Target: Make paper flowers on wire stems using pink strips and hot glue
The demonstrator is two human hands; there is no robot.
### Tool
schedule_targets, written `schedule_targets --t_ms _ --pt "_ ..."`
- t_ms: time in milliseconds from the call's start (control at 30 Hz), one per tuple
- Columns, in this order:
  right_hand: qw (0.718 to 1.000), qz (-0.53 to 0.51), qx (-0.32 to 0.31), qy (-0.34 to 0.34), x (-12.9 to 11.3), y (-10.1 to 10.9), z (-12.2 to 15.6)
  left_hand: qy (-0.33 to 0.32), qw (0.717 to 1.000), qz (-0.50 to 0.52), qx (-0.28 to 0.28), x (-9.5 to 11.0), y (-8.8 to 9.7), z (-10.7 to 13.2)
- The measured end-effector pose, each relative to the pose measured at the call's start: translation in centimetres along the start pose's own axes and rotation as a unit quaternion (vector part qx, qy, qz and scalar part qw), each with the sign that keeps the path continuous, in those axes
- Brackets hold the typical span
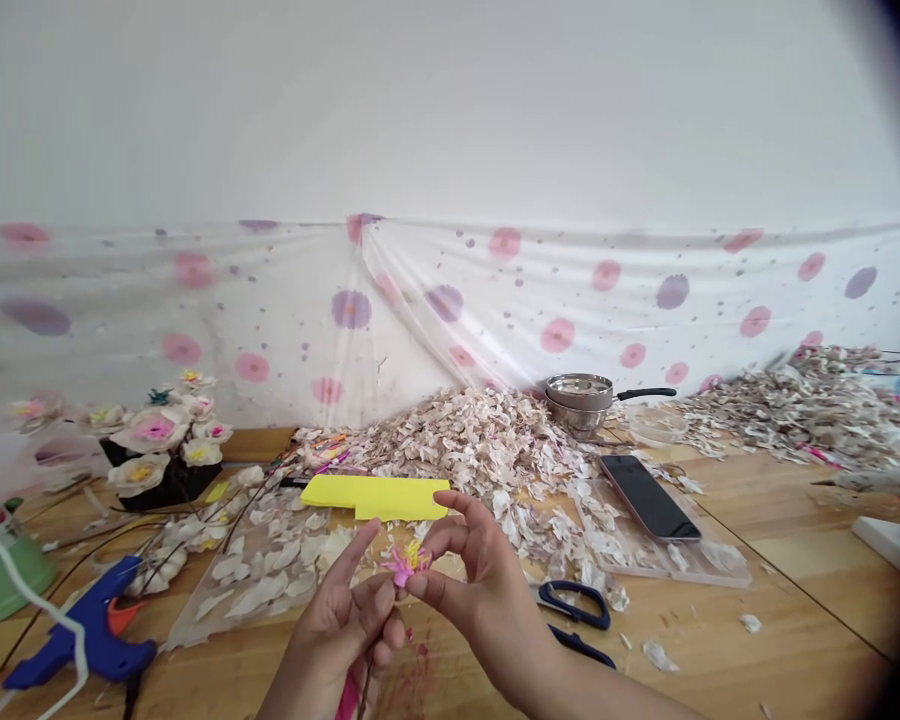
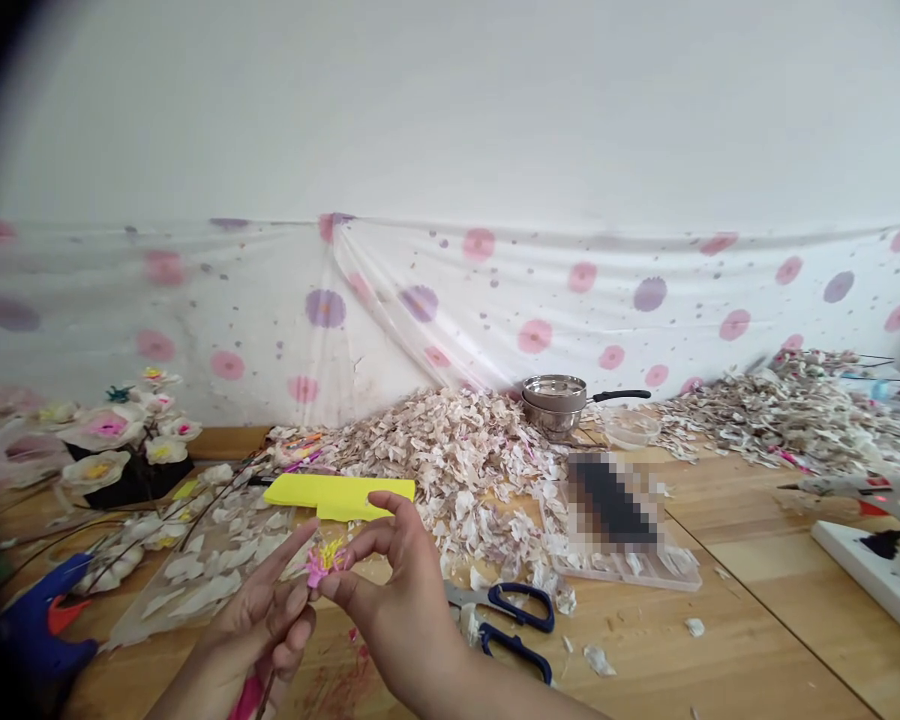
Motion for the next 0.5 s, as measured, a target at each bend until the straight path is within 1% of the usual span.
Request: schedule_targets --t_ms 100,167,267,367,500 --pt "1.000 -0.002 0.000 0.011 -0.1 0.0 0.1 0.001 0.999 -0.016 -0.037 -0.1 -0.8 -0.1" --pt "1.000 0.015 0.005 0.023 -0.1 0.1 0.2 -0.025 0.999 -0.004 -0.034 0.1 -1.2 0.1" --pt "0.995 0.063 0.014 0.073 -0.1 0.1 0.5 -0.082 0.997 0.011 -0.010 0.9 -1.7 0.9" --pt "0.984 0.122 0.011 0.126 -0.3 -0.4 1.0 -0.117 0.993 -0.003 0.025 1.7 -1.8 1.8" --pt "0.968 0.204 -0.002 0.147 -0.1 -1.4 1.2 -0.158 0.982 -0.013 0.097 2.5 -1.2 3.3"
Point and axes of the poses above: each hand's wrist, its own z-axis away from the middle knuckle, its own y-axis out of the back of the hand, x = y × z, the point moved 6 cm from there along -z, towards the middle knuckle, and after that the axes turned 9 degrees about -x, right-handed, at the moved point
